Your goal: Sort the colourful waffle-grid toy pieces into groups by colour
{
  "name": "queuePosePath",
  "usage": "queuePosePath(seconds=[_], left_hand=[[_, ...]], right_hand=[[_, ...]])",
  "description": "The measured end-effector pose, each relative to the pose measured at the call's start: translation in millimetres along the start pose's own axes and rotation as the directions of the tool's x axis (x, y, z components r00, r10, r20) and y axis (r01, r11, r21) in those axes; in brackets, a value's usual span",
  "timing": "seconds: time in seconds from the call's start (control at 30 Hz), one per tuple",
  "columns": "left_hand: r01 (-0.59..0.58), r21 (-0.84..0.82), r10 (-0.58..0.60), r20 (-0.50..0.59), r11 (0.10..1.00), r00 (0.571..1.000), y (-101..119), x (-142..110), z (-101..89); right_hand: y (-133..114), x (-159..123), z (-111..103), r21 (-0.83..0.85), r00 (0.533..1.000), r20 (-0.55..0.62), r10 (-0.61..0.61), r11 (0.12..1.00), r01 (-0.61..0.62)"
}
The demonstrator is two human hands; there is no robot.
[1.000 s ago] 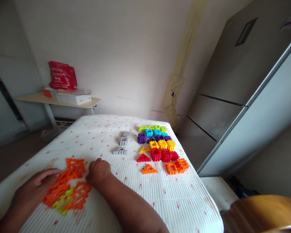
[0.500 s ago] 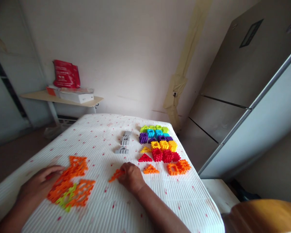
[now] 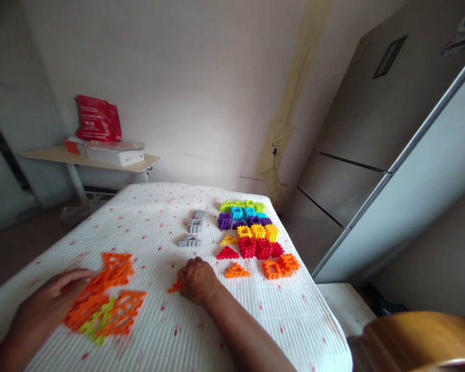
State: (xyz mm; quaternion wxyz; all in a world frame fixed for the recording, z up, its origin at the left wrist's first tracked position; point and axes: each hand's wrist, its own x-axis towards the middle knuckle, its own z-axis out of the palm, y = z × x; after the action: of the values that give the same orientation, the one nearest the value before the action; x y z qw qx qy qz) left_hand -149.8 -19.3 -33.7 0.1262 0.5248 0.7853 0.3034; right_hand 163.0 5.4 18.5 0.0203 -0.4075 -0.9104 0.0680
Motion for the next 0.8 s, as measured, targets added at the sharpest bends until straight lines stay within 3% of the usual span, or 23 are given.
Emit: queuePosePath(seconds=[0.07,0.13,0.3,0.47,0.63,0.8], left_hand=[[0.031,-0.049,-0.03,0.04,0.998,0.999,2.7,-1.3,-2.3],[0.051,-0.082,-0.047,0.057,0.995,0.997,6.0,-3.3,-4.8],[0.104,-0.086,-0.1,0.055,0.991,0.994,9.8,-6.0,-6.6],[0.118,-0.084,-0.114,0.047,0.99,0.992,9.6,-4.0,-6.4],[0.141,-0.098,-0.136,0.055,0.985,0.989,10.1,-2.4,-7.6],[0.074,-0.139,-0.068,0.043,0.988,0.997,3.2,0.9,-3.4]], right_hand=[[2.8,-5.7,-3.9,0.008,1.0,-0.026,-0.015,1.0,0.015],[12.2,-17.6,-6.0,0.076,0.991,-0.129,0.02,0.997,-0.011],[55.8,-63.2,-12.4,0.152,0.915,-0.358,0.187,0.978,-0.141],[84.7,-91.5,-16.3,0.192,0.884,-0.356,0.302,0.95,-0.247],[89.0,-91.2,-9.5,0.192,0.881,-0.342,0.327,0.942,-0.275],[90.7,-89.9,-3.6,0.164,0.894,-0.286,0.345,0.937,-0.309]])
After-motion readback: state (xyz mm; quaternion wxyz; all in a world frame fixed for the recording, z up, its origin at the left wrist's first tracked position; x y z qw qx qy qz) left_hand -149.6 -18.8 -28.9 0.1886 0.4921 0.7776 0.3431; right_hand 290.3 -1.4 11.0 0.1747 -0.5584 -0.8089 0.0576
